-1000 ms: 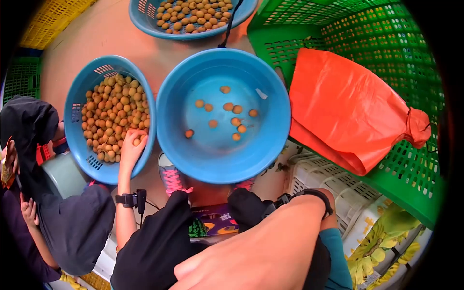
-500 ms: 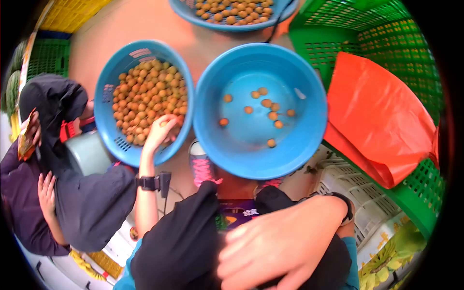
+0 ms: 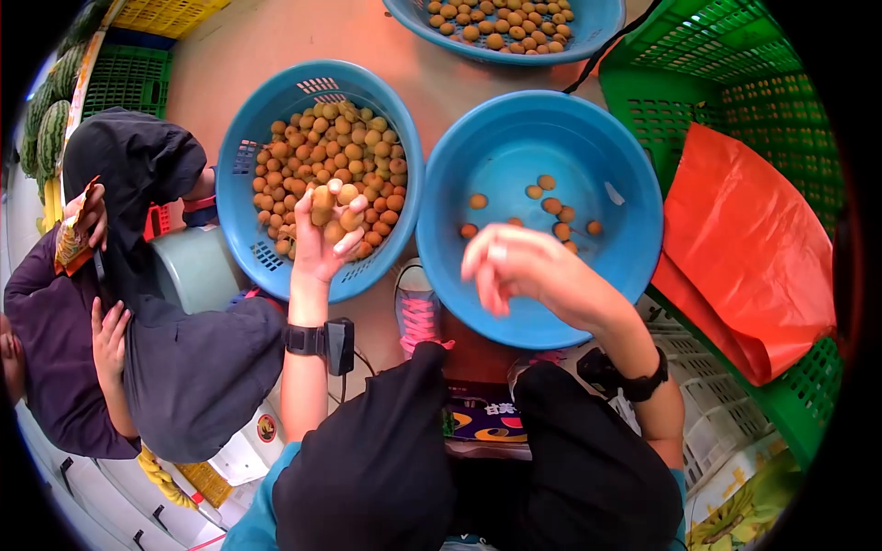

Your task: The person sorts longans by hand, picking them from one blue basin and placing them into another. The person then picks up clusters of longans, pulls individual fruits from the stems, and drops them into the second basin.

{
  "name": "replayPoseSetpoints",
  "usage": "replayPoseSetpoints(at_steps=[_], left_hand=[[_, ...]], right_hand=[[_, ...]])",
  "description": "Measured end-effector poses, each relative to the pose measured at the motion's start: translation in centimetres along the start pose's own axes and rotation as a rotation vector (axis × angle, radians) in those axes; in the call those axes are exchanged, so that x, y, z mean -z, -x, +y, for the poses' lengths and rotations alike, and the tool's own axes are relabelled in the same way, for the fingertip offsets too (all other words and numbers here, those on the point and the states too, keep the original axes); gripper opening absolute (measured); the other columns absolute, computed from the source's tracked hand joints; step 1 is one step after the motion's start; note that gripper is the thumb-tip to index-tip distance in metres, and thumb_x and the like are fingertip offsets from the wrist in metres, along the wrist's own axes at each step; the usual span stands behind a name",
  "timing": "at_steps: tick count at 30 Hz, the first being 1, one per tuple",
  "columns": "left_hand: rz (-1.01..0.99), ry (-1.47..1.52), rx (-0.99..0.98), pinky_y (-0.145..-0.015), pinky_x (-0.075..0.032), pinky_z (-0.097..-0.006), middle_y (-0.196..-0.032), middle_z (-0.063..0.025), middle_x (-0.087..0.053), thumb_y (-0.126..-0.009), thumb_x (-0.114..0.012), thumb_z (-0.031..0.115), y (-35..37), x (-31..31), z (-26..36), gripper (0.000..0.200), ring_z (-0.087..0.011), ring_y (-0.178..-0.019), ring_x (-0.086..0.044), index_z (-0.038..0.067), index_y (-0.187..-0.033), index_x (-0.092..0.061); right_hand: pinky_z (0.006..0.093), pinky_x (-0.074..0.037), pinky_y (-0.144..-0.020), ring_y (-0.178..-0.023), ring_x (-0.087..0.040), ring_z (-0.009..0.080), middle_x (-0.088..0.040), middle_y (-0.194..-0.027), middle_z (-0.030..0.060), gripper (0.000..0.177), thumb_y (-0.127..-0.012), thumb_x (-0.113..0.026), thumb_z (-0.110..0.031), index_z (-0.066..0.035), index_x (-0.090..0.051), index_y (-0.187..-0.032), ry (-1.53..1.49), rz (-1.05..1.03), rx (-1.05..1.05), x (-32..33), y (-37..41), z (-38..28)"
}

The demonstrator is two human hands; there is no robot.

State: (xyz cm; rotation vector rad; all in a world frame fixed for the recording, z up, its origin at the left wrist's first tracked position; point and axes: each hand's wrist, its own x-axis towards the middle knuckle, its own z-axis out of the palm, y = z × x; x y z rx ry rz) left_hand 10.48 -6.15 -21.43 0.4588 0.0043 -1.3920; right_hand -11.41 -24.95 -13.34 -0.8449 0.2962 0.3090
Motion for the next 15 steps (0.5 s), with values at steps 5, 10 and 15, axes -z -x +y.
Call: replayPoseSetpoints(at_steps=[5,10,15], left_hand=[[-0.184,0.038,0.049,-0.033,-0.041,-0.0232,-0.094,-0.0080,-0.045,-0.080,-0.046,0.034,-1.3,-5.4,-0.8,0.015,-0.0241,-0.042,-0.051,0.023,-0.088,-0.052],[-0.092,-0.013,0.129,-0.048,-0.051,-0.0339,-0.115,-0.0191,-0.044,-0.076,-0.043,0.027,-2.6,-6.8,-2.8,0.025,-0.0381,-0.062,-0.057,0.017,-0.096,-0.054],[-0.110,-0.235,0.290,-0.076,-0.048,-0.0405,-0.126,-0.0215,-0.035,-0.073,-0.040,0.023,-3.7,-7.8,-5.0,0.053,-0.0426,-0.090,-0.053,-0.004,-0.119,-0.038]], right_hand=[[0.0307,-0.045,-0.071,-0.082,-0.054,0.0157,-0.054,-0.087,0.0065,0.038,-0.088,-0.034,-0.034,-0.004,-0.045,-0.108,-0.415,0.182,0.009,0.7,-2.6,3.0],[0.0362,-0.043,-0.079,-0.094,-0.051,0.0200,-0.050,-0.099,0.0104,0.045,-0.086,-0.032,-0.038,-0.005,-0.041,-0.115,-0.584,0.151,0.034,0.2,-3.5,2.2],[0.0351,-0.040,-0.081,-0.096,-0.048,0.0197,-0.049,-0.103,0.0104,0.046,-0.086,-0.028,-0.039,-0.003,-0.046,-0.109,-0.509,0.167,0.130,1.5,-3.5,2.9]])
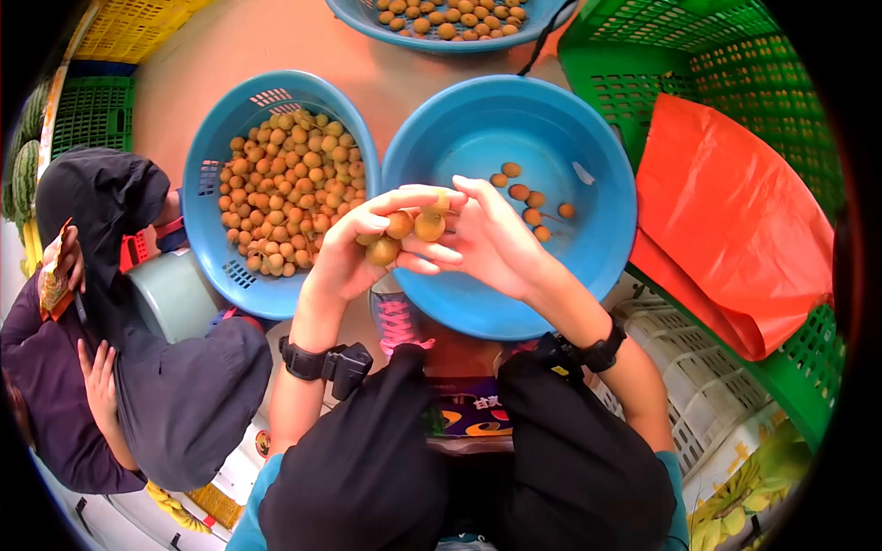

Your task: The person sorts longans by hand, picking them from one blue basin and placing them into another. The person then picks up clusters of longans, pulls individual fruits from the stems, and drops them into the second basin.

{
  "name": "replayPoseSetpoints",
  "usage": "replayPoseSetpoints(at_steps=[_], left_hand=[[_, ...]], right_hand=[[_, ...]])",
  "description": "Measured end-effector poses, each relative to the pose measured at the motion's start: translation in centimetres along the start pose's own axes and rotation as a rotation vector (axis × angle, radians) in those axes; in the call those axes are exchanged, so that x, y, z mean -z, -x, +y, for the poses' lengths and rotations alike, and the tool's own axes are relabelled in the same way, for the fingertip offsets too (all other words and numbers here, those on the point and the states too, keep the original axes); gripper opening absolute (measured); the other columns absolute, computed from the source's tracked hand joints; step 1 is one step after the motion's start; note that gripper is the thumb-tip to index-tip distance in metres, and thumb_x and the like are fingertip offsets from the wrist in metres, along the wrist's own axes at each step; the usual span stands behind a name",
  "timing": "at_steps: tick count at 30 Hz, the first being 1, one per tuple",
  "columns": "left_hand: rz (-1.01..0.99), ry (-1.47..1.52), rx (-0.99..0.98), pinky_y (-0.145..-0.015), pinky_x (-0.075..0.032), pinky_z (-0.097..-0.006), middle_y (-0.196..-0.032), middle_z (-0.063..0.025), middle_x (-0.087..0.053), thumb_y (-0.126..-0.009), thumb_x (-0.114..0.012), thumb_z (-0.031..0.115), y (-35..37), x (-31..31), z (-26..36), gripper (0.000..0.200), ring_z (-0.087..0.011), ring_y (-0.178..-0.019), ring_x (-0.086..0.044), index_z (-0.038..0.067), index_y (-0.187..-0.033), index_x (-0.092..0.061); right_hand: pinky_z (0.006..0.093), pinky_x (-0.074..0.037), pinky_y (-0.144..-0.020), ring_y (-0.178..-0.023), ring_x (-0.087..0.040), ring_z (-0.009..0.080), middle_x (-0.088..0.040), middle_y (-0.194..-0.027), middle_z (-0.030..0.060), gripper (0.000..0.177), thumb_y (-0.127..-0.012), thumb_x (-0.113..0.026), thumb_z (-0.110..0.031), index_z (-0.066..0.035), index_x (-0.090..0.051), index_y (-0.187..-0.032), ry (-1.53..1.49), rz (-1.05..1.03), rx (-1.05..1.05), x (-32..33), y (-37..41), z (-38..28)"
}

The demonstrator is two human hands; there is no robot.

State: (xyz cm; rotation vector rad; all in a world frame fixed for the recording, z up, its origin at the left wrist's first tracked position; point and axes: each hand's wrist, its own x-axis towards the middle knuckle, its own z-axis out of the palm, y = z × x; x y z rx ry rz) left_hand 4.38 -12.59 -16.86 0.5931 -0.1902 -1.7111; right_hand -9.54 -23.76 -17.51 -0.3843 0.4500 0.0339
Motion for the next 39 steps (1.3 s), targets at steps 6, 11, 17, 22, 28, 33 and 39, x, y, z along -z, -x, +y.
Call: replayPoseSetpoints(at_steps=[6,11,17,22,28,33,39], left_hand=[[0.030,-0.010,0.072,-0.078,-0.047,-0.0363,-0.129,-0.0206,-0.030,-0.071,-0.040,0.025,-0.6,-0.3,-0.5,0.062,-0.0415,-0.099,-0.049,-0.006,-0.124,-0.031],[0.037,-0.014,0.099,-0.069,-0.049,-0.0313,-0.125,-0.0182,-0.037,-0.073,-0.039,0.026,-0.8,0.0,-0.6,0.063,-0.0395,-0.102,-0.048,-0.005,-0.126,-0.029],[0.229,0.120,-0.049,-0.040,-0.037,-0.0205,-0.105,-0.0155,-0.051,-0.074,-0.044,0.025,-0.7,1.3,-1.4,0.020,-0.0245,-0.063,-0.052,0.005,-0.073,-0.047],[0.277,0.262,-0.076,-0.039,-0.032,-0.0213,-0.088,-0.0154,-0.055,-0.077,-0.041,0.024,-0.4,2.1,-1.4,0.021,-0.0176,-0.055,-0.046,0.009,-0.063,-0.037],[0.379,-0.044,-0.019,-0.035,-0.029,-0.0184,-0.072,-0.0117,-0.053,-0.078,-0.042,0.023,-0.9,0.7,-1.5,0.020,-0.0102,-0.040,-0.036,0.010,-0.062,-0.037],[0.338,-0.640,0.159,-0.040,-0.034,-0.0181,-0.069,-0.0092,-0.060,-0.079,-0.040,0.016,-1.6,-0.2,-2.2,0.027,-0.0076,-0.044,-0.044,-0.002,-0.089,-0.057],[0.384,-0.608,0.008,-0.041,-0.033,-0.0184,-0.066,-0.0074,-0.056,-0.080,-0.037,0.021,-2.2,-0.2,-3.1,0.035,-0.0076,-0.042,-0.039,-0.002,-0.098,-0.055]], right_hand=[[0.0342,-0.040,-0.082,-0.097,-0.049,0.0207,-0.050,-0.102,0.0110,0.043,-0.086,-0.028,-0.038,-0.003,-0.047,-0.102,-0.083,0.077,0.050,1.4,0.5,0.7],[0.0314,-0.041,-0.077,-0.092,-0.051,0.0184,-0.050,-0.101,0.0088,0.040,-0.086,-0.031,-0.038,-0.004,-0.048,-0.101,-0.083,0.053,0.093,2.8,0.3,1.0],[0.0237,-0.039,-0.063,-0.074,-0.050,0.0095,-0.052,-0.086,0.0039,0.031,-0.085,-0.040,-0.031,-0.007,-0.052,-0.100,0.137,0.163,0.073,5.5,1.1,1.1],[0.0261,-0.042,-0.066,-0.076,-0.050,0.0117,-0.049,-0.087,0.0052,0.028,-0.081,-0.048,-0.022,-0.005,-0.051,-0.103,1.184,0.419,0.141,8.3,1.7,1.6],[0.0267,-0.042,-0.071,-0.081,-0.050,0.0134,-0.047,-0.097,0.0081,0.032,-0.084,-0.047,-0.027,-0.004,-0.049,-0.106,1.504,0.534,0.224,6.7,2.3,1.2],[0.0256,-0.043,-0.058,-0.070,-0.052,0.0135,-0.049,-0.085,0.0057,0.032,-0.087,-0.041,-0.032,-0.004,-0.051,-0.101,0.535,0.195,0.142,3.3,1.7,0.9],[0.0194,-0.034,-0.048,-0.063,-0.045,0.0080,-0.051,-0.083,0.0043,0.033,-0.090,-0.031,-0.029,-0.005,-0.051,-0.099,0.373,0.338,0.002,6.9,1.7,2.2]])
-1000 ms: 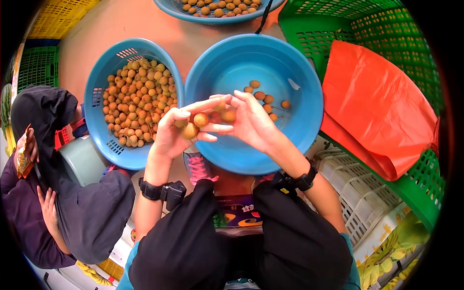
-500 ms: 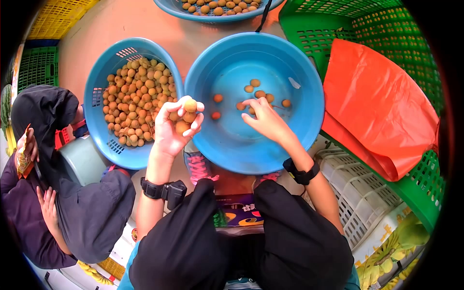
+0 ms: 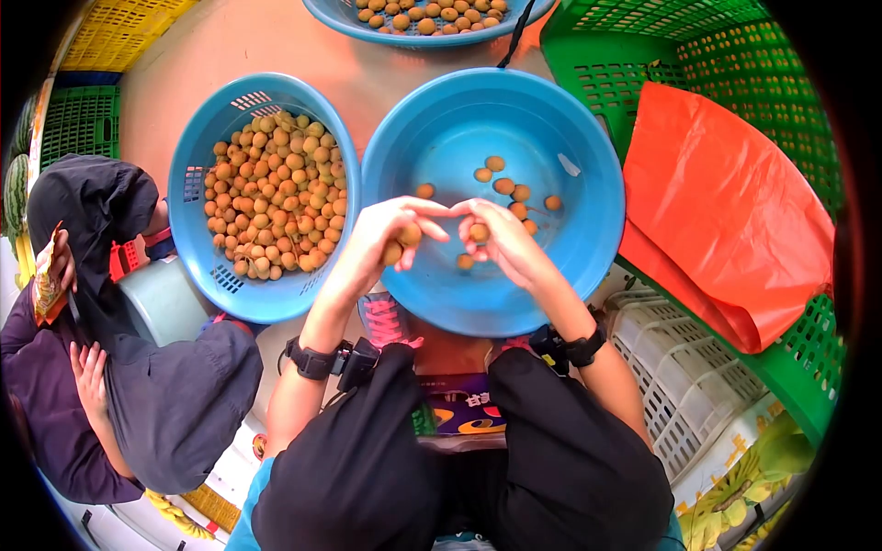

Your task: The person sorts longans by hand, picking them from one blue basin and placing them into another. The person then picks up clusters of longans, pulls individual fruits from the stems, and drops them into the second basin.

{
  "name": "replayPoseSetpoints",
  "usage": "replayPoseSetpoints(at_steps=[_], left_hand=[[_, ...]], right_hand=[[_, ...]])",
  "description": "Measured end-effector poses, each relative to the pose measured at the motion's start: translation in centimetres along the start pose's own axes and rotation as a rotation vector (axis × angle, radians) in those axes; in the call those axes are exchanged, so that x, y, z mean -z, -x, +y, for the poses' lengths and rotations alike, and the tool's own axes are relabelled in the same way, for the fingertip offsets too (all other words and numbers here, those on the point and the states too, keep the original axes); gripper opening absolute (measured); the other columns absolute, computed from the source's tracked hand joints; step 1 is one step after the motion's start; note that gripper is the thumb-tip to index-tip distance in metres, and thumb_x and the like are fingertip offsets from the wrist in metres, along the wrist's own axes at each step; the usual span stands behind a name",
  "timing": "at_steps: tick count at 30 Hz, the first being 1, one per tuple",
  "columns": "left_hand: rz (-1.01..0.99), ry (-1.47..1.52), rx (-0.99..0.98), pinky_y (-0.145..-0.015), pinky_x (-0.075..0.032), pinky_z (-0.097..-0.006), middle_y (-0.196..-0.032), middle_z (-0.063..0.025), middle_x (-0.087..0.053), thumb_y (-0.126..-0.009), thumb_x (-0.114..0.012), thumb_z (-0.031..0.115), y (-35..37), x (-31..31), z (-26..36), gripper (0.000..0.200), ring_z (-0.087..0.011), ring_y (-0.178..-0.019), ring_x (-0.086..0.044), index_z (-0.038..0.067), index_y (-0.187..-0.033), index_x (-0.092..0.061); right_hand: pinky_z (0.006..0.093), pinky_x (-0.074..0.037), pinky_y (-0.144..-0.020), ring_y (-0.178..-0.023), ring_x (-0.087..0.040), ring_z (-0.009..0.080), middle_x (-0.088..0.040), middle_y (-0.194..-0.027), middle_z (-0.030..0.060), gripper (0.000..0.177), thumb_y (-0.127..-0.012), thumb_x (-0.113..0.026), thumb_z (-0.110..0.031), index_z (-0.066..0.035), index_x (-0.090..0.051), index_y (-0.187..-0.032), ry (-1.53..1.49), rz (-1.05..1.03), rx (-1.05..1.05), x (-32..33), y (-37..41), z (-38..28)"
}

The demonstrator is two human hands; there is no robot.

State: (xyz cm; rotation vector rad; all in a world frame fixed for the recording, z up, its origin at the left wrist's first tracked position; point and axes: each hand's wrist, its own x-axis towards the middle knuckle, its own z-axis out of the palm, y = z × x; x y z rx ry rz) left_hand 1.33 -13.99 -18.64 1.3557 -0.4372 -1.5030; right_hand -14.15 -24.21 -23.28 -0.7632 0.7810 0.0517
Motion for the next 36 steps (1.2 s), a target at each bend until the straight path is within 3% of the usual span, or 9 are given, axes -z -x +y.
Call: replayPoseSetpoints(at_steps=[2,5,8,10,12,16,27,34,36], left_hand=[[0.052,0.349,0.048,-0.038,-0.030,-0.0179,-0.070,-0.0057,-0.052,-0.080,-0.038,0.022,-0.1,0.8,-0.5,0.029,-0.0080,-0.044,-0.037,0.000,-0.092,-0.053],[0.101,0.779,0.090,-0.038,-0.029,-0.0183,-0.076,-0.0064,-0.044,-0.077,-0.040,0.018,-0.3,1.8,-0.8,0.030,-0.0108,-0.049,-0.035,0.000,-0.100,-0.048],[0.119,0.862,0.010,-0.040,-0.033,-0.0197,-0.085,-0.0093,-0.045,-0.071,-0.039,0.015,-0.4,2.1,-0.5,0.044,-0.0131,-0.061,-0.038,-0.003,-0.111,-0.042],[0.078,0.863,-0.014,-0.042,-0.035,-0.0196,-0.092,-0.0109,-0.047,-0.068,-0.040,0.013,-0.4,2.0,-0.1,0.053,-0.0140,-0.067,-0.041,-0.004,-0.117,-0.038],[0.024,0.734,-0.005,-0.043,-0.036,-0.0192,-0.102,-0.0133,-0.048,-0.065,-0.041,0.012,-0.2,1.4,0.4,0.060,-0.0148,-0.072,-0.044,-0.004,-0.123,-0.033],[-0.121,0.525,0.039,-0.047,-0.039,-0.0179,-0.123,-0.0204,-0.039,-0.062,-0.040,0.011,-0.2,0.1,0.4,0.065,-0.0185,-0.092,-0.051,-0.006,-0.124,-0.031],[-0.112,0.220,0.156,-0.044,-0.036,-0.0157,-0.114,-0.0137,-0.049,-0.073,-0.039,0.014,0.2,-0.4,0.5,0.052,-0.0147,-0.084,-0.057,-0.003,-0.122,-0.036],[0.058,0.417,0.113,-0.041,-0.032,-0.0171,-0.074,-0.0040,-0.054,-0.080,-0.041,0.020,0.1,2.4,-1.4,0.029,-0.0104,-0.056,-0.049,0.001,-0.102,-0.048],[0.119,0.456,0.096,-0.039,-0.029,-0.0183,-0.057,0.0004,-0.040,-0.083,-0.040,0.022,0.1,2.1,-1.7,0.024,-0.0080,-0.046,-0.037,0.002,-0.094,-0.049]], right_hand=[[0.0218,-0.037,-0.054,-0.068,-0.048,0.0102,-0.051,-0.083,0.0055,0.031,-0.089,-0.034,-0.028,-0.005,-0.052,-0.099,0.122,0.068,0.016,1.2,-0.4,0.8],[0.0328,-0.035,-0.079,-0.091,-0.046,0.0211,-0.051,-0.093,0.0079,0.026,-0.081,-0.048,-0.022,-0.006,-0.053,-0.101,1.204,0.501,0.430,1.2,0.3,1.2],[0.0380,-0.032,-0.082,-0.091,-0.045,0.0267,-0.050,-0.091,0.0102,0.025,-0.077,-0.053,-0.019,-0.005,-0.053,-0.098,1.415,0.658,0.759,-0.3,1.3,-0.4],[0.0355,-0.037,-0.077,-0.088,-0.049,0.0230,-0.052,-0.093,0.0080,0.023,-0.078,-0.054,-0.019,-0.005,-0.054,-0.096,1.329,0.568,0.733,-1.2,1.3,-0.9],[0.0312,-0.040,-0.069,-0.083,-0.052,0.0176,-0.052,-0.096,0.0060,0.022,-0.082,-0.050,-0.022,-0.007,-0.052,-0.098,0.313,0.160,0.514,-2.2,0.6,-0.6],[0.0281,-0.042,-0.066,-0.083,-0.055,0.0170,-0.054,-0.093,0.0069,0.042,-0.087,-0.030,-0.041,-0.007,-0.042,-0.109,-0.362,-0.158,0.038,-2.9,0.1,-0.8],[0.0251,-0.041,-0.059,-0.072,-0.053,0.0140,-0.053,-0.082,0.0047,0.032,-0.086,-0.037,-0.036,-0.009,-0.049,-0.099,-0.477,-0.108,-0.012,-0.1,-1.3,2.9],[0.0286,-0.044,-0.063,-0.074,-0.056,0.0151,-0.051,-0.091,0.0070,0.032,-0.083,-0.045,-0.027,-0.004,-0.049,-0.104,0.279,0.181,0.023,1.1,-1.2,2.9],[0.0244,-0.043,-0.064,-0.073,-0.055,0.0133,-0.050,-0.098,0.0091,0.032,-0.086,-0.042,-0.027,-0.005,-0.048,-0.108,1.022,0.327,0.346,1.2,-0.6,3.2]])
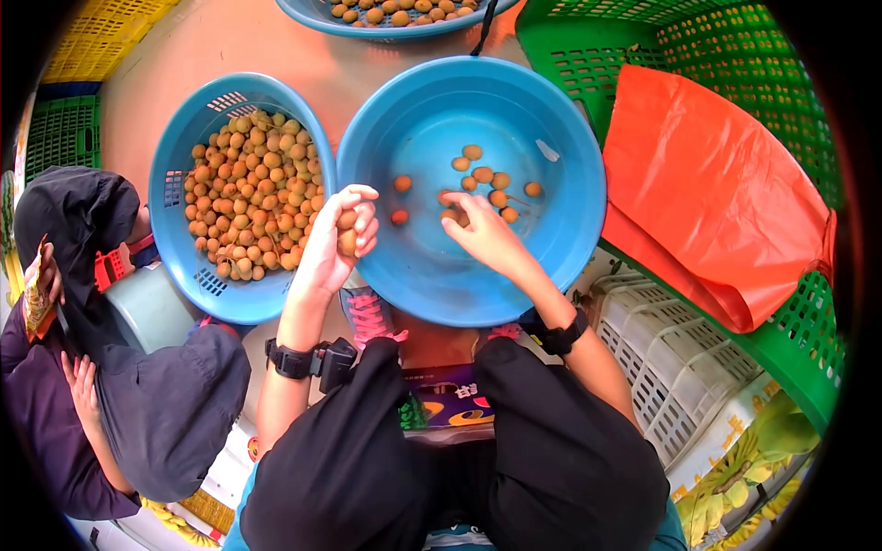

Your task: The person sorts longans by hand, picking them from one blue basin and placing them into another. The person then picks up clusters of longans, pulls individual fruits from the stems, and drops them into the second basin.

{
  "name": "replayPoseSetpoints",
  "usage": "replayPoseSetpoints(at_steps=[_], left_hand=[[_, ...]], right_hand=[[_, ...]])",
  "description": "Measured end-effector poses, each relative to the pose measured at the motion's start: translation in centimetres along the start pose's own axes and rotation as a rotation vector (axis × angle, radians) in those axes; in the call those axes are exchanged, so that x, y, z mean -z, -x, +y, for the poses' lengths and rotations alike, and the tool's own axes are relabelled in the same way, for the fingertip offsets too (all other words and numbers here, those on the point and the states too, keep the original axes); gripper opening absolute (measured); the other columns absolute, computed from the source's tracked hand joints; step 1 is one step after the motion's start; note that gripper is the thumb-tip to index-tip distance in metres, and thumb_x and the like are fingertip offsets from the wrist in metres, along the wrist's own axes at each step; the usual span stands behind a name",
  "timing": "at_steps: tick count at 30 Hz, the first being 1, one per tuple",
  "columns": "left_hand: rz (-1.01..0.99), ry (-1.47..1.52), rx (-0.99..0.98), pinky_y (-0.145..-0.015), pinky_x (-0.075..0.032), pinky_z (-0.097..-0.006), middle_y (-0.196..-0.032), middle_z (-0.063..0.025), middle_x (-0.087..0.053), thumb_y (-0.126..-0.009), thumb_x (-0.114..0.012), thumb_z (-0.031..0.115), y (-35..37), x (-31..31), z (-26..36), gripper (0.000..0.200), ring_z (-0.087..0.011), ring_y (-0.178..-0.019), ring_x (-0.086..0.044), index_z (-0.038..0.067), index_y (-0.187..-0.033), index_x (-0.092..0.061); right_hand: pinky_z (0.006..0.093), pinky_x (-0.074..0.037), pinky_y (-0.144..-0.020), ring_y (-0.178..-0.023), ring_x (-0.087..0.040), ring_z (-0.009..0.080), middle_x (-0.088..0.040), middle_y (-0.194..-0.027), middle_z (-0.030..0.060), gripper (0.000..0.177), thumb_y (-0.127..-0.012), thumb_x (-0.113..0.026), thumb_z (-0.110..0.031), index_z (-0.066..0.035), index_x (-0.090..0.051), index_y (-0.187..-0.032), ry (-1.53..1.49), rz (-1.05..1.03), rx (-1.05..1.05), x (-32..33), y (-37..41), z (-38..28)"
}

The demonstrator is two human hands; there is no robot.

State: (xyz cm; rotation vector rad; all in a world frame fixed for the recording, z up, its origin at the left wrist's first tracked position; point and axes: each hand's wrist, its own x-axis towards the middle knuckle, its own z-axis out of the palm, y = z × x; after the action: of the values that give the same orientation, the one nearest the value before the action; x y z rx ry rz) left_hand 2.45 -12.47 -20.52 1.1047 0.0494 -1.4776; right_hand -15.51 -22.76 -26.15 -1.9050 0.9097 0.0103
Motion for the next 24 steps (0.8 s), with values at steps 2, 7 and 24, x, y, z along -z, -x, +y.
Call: replayPoseSetpoints(at_steps=[2,7,24], left_hand=[[-0.010,0.035,-0.009,-0.036,-0.026,-0.0189,-0.052,0.0018,-0.033,-0.083,-0.039,0.022,0.0,-0.3,0.3,0.022,-0.0077,-0.042,-0.032,0.004,-0.088,-0.049],[-0.011,-0.617,-0.026,-0.040,-0.030,-0.0179,-0.055,0.0028,-0.039,-0.087,-0.030,0.031,-0.3,-2.4,0.3,0.035,-0.0050,-0.045,-0.038,0.005,-0.091,-0.052],[-0.216,-1.081,0.012,-0.065,-0.045,-0.0265,-0.101,-0.0106,-0.054,-0.079,-0.044,0.002,-1.1,-0.4,-3.0,0.033,-0.0109,-0.073,-0.052,0.003,-0.112,-0.045]], right_hand=[[0.0237,-0.042,-0.063,-0.073,-0.056,0.0125,-0.051,-0.097,0.0086,0.032,-0.086,-0.041,-0.028,-0.005,-0.048,-0.108,-0.061,-0.004,0.029,0.7,0.2,-0.7],[0.0260,-0.044,-0.066,-0.073,-0.056,0.0144,-0.056,-0.090,0.0069,0.030,-0.085,-0.046,-0.027,-0.003,-0.050,-0.103,-0.701,-0.286,-0.167,2.1,-0.2,-2.8],[0.0252,-0.045,-0.069,-0.080,-0.054,0.0124,-0.055,-0.091,0.0066,0.021,-0.085,-0.046,-0.017,-0.002,-0.052,-0.099,-0.578,-0.165,-0.120,3.0,0.0,-0.8]])
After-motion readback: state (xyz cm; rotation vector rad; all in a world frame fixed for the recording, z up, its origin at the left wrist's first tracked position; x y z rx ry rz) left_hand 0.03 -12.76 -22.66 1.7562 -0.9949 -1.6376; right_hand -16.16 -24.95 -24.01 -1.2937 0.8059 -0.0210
